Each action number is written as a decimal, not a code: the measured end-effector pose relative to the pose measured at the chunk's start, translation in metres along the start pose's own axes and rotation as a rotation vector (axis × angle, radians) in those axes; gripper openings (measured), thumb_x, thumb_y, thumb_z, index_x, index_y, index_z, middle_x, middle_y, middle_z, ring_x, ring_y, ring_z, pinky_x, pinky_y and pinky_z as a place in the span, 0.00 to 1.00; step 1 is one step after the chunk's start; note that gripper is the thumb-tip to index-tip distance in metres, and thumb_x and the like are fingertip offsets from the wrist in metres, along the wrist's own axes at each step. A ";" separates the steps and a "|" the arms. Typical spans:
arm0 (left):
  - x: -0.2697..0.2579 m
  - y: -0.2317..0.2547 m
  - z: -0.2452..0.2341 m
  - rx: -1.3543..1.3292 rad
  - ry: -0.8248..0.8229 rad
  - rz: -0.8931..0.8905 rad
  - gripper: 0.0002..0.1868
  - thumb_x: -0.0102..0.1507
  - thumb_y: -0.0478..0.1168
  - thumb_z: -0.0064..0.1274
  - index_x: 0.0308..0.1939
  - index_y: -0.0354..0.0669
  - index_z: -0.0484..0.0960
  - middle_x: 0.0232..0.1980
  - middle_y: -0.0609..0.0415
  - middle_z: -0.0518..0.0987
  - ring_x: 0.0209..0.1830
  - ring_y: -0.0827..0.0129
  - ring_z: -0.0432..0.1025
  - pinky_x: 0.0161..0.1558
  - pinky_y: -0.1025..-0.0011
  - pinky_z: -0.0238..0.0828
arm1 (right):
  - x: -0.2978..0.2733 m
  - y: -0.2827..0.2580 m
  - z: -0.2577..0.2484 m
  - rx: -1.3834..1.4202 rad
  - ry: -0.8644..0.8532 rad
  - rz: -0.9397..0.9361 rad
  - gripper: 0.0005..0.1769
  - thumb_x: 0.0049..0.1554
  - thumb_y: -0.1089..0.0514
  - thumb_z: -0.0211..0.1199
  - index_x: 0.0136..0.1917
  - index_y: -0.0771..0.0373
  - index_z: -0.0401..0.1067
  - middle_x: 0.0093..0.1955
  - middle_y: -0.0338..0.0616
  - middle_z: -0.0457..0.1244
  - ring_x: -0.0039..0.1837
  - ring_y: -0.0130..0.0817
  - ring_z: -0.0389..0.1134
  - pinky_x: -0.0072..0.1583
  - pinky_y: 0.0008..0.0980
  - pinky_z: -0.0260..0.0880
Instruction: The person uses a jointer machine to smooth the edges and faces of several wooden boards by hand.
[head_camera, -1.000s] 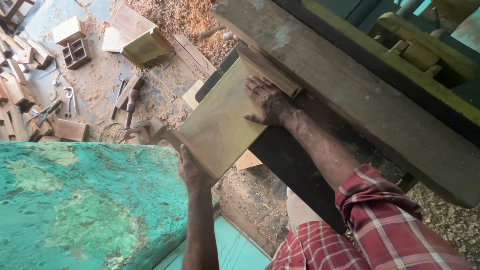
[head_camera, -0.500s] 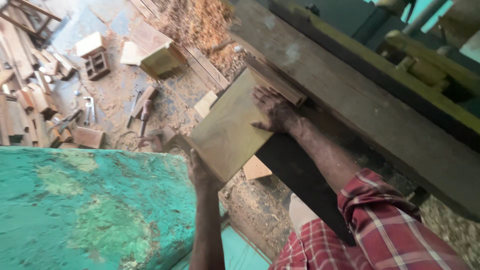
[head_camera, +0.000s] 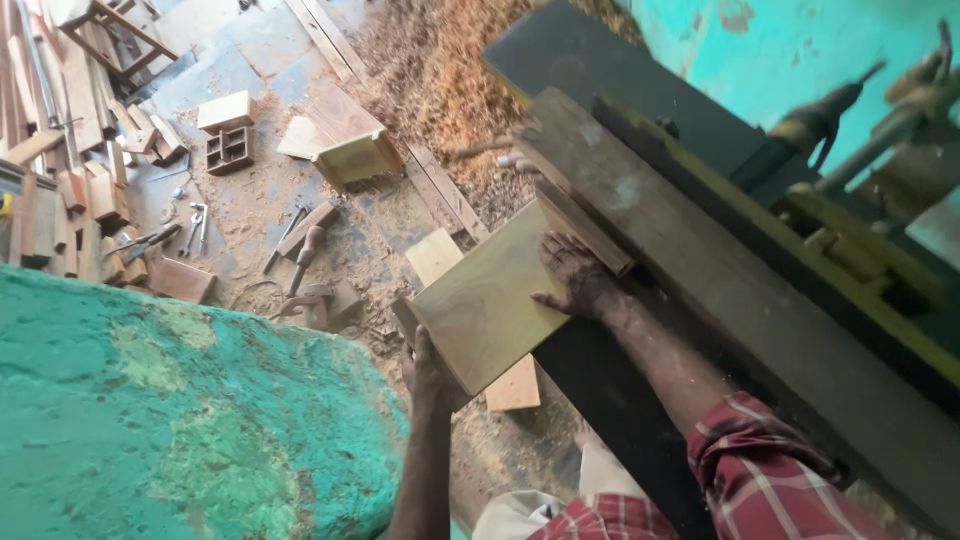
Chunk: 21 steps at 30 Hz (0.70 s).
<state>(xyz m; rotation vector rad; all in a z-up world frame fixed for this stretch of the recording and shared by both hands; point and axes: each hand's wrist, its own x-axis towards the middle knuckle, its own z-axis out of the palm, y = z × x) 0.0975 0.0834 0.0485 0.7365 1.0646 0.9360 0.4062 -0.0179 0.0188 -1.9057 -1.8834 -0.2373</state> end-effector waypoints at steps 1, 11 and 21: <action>-0.002 0.005 0.003 -0.039 -0.049 -0.013 0.29 0.66 0.53 0.52 0.66 0.43 0.67 0.53 0.44 0.78 0.48 0.57 0.77 0.47 0.57 0.80 | 0.003 0.001 0.000 0.031 -0.032 0.016 0.51 0.56 0.28 0.60 0.74 0.72 0.60 0.78 0.61 0.55 0.81 0.53 0.51 0.80 0.49 0.46; 0.056 0.045 -0.034 0.139 -0.161 -0.045 0.33 0.65 0.54 0.54 0.65 0.35 0.67 0.52 0.41 0.81 0.43 0.59 0.81 0.43 0.63 0.84 | 0.021 -0.077 -0.032 -0.029 -0.548 -0.078 0.61 0.50 0.26 0.65 0.80 0.69 0.50 0.84 0.63 0.42 0.83 0.58 0.41 0.75 0.55 0.40; 0.076 0.071 -0.080 0.234 -0.180 -0.289 0.45 0.64 0.68 0.46 0.74 0.41 0.57 0.67 0.37 0.69 0.64 0.50 0.70 0.60 0.49 0.74 | 0.048 -0.134 -0.037 -0.299 -0.161 -0.210 0.37 0.50 0.63 0.61 0.73 0.64 0.62 0.73 0.59 0.60 0.74 0.50 0.63 0.75 0.50 0.61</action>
